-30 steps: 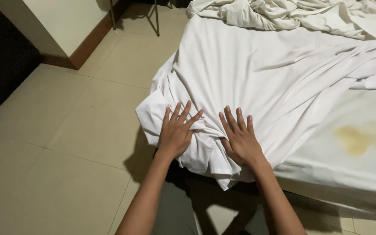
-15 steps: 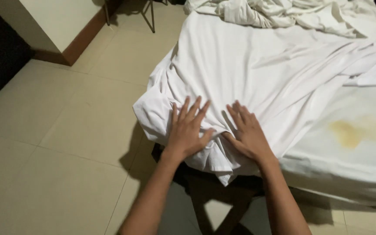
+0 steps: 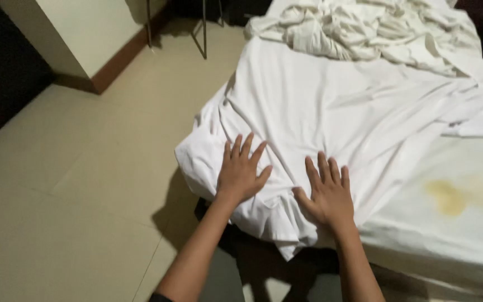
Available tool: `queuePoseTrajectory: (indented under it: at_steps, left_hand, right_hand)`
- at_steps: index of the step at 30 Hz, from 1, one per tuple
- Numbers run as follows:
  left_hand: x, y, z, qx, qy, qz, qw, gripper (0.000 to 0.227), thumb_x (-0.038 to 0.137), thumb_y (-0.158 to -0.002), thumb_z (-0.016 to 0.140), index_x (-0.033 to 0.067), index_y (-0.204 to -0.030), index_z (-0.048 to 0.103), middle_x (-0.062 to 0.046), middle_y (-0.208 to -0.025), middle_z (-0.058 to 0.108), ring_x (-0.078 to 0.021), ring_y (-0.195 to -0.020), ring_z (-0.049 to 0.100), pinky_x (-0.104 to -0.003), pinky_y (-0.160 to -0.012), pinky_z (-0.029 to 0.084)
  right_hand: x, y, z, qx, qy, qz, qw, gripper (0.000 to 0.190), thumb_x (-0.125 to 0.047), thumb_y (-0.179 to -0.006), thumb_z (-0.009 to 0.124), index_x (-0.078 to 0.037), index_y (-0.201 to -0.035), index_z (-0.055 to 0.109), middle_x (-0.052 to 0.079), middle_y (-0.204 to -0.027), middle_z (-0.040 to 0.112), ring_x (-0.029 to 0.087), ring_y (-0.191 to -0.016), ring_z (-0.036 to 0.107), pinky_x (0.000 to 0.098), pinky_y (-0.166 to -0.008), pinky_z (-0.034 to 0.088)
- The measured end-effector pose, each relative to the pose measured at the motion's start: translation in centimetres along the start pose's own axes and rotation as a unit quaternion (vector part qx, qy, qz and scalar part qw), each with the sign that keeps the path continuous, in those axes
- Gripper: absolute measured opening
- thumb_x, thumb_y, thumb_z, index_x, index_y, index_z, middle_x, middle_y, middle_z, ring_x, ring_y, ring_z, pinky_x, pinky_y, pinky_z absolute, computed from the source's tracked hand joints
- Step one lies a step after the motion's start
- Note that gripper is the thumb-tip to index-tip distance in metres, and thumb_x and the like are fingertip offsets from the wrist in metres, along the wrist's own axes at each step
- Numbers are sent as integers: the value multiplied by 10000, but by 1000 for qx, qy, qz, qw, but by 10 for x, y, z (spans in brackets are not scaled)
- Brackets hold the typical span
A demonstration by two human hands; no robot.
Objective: The person spreads a white bed sheet over a mattress and smooths it with both hands, tucking the edges around the mattress corners. Earlier they pick up a folded white towel from a chair, adjust it, and set it on the chair seat.
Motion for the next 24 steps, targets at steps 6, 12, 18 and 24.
queuePoseTrajectory:
  at_steps: [6, 12, 18, 24]
  left_hand:
    - [3, 3, -16, -20, 31, -20, 999, 713, 540, -947, 510, 174, -1550, 415, -170, -1625, 312, -398, -1516, 218, -568, -1235, 111]
    - [1, 9, -28, 89, 81, -26, 992, 599, 471, -904, 595, 135, -1400, 586, -156, -1533, 489, -339, -1465, 364, -525, -1228, 179]
    - [7, 17, -43, 168, 95, -28, 981, 459, 359, -892, 654, 95, -1267, 683, -134, -1415, 627, -312, -1355, 532, -517, -1195, 310]
    - [7, 33, -66, 259, 130, -12, 957, 218, 271, -881, 654, 154, -1032, 759, -2, -1254, 757, -268, -1258, 649, -418, -1004, 477]
  right_hand:
    - [3, 7, 4, -14, 13, 13, 1000, 873, -606, -871, 484, -166, -1601, 295, 183, -1659, 239, 383, -1526, 200, 561, -1217, 90]
    - [2, 7, 8, -13, 8, 12, 1000, 849, -614, -894, 463, -178, -1600, 281, 166, -1672, 197, 364, -1534, 155, 552, -1218, 61]
    - [-4, 4, -4, -4, -10, 16, 1000, 868, -612, -885, 462, -179, -1612, 271, 150, -1686, 191, 353, -1554, 154, 540, -1241, 54]
    - [-1, 4, 1, 12, -2, 15, 1000, 889, -623, -841, 504, -195, -1590, 288, 143, -1673, 196, 358, -1529, 156, 551, -1212, 54]
Point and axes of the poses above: each hand's wrist, its own y-axis away from the middle knuckle, its own z-axis out of the palm, x = y × z, the point moved 9 cm from there along -y, towards the middle knuckle
